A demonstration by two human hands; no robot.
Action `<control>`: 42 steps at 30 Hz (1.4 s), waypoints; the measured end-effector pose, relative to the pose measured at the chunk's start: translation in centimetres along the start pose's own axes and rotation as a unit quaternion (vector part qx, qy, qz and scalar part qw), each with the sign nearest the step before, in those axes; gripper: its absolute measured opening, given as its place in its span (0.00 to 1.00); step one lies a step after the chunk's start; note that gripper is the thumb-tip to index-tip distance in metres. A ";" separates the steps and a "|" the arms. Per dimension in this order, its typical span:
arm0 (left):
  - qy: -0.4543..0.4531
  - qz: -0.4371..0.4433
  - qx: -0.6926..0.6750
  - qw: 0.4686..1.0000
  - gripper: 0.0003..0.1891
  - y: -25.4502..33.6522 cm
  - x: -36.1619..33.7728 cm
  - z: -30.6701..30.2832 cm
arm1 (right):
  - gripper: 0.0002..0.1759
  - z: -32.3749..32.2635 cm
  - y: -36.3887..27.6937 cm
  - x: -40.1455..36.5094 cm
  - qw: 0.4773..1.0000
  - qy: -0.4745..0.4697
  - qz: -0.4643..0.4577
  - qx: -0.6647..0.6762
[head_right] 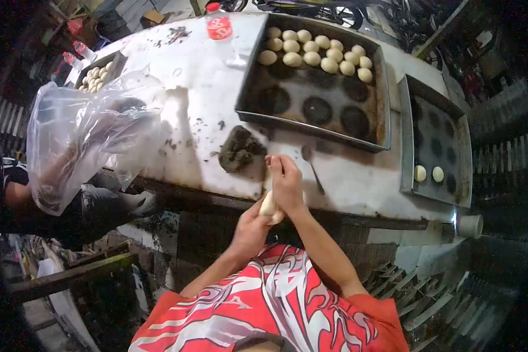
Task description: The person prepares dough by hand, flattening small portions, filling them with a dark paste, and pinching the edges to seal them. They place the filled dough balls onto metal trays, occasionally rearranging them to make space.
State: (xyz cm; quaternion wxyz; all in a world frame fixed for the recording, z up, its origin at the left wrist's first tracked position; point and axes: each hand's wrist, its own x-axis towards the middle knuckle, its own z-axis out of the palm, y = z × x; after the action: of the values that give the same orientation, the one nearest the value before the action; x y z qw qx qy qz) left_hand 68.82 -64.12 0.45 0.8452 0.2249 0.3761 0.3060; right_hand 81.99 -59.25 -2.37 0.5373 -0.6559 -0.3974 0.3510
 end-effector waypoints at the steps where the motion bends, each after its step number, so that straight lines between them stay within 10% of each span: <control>1: -0.025 -0.025 -0.118 0.992 0.28 1.3 -0.4 -1.3 | 0.08 1.3 0.4 1.2 1.000 0.000 -0.002 -0.008; 7: -0.023 -0.010 -0.111 0.994 0.26 3.6 -2.6 -7.7 | 0.20 2.4 1.6 4.2 0.893 -0.073 -0.267 -0.355; 15: 0.002 -0.007 -0.173 0.985 0.23 4.0 -2.0 -9.2 | 0.16 0.5 0.4 3.1 0.853 -0.183 -0.271 -0.406; 17: -0.049 -0.002 -0.146 0.988 0.24 3.9 -1.1 -9.1 | 0.16 -0.7 -2.4 2.0 0.935 -0.214 0.029 -0.281; 20: -0.082 -0.027 -0.096 0.992 0.26 3.4 1.0 -6.7 | 0.17 -2.2 -4.3 0.4 0.980 -0.174 0.092 -0.016; 24: -0.110 0.017 -0.187 0.976 0.26 0.7 4.0 -1.7 | 0.20 -3.1 -4.0 -3.5 0.883 -0.078 -0.290 -0.361; 30: 0.015 0.014 -0.261 0.965 0.18 -4.9 7.3 6.4 | 0.24 -13.5 -1.6 -8.2 0.874 -0.092 -0.312 -0.361; 32: 0.060 0.102 -0.122 0.986 0.22 -5.7 8.1 8.3 | 0.20 -17.2 -1.6 -8.6 0.874 -0.055 -0.348 -0.334; 34: 0.059 0.112 0.040 0.991 0.28 -5.9 7.4 10.9 | 0.13 -19.8 -1.8 -7.2 0.977 0.005 -0.177 -0.118; 36: -0.107 0.053 0.326 0.938 0.34 -6.7 6.5 13.2 | 0.08 -21.9 -2.3 -4.1 0.983 0.010 -0.137 -0.125; 38: -0.158 0.008 0.359 0.920 0.37 -7.2 6.6 14.9 | 0.08 -23.5 -1.2 -3.2 0.963 -0.209 -0.080 -0.151; 42: 0.044 0.022 0.097 0.994 0.24 -8.9 9.2 17.3 | 0.12 -21.6 1.5 -6.4 0.952 0.104 -0.232 -0.171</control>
State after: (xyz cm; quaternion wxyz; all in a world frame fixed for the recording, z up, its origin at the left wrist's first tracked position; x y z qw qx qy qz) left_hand 90.12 -66.74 1.13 0.7949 0.3007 0.4358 0.2963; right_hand 98.53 -74.37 0.18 0.5220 -0.6606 -0.5345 0.0733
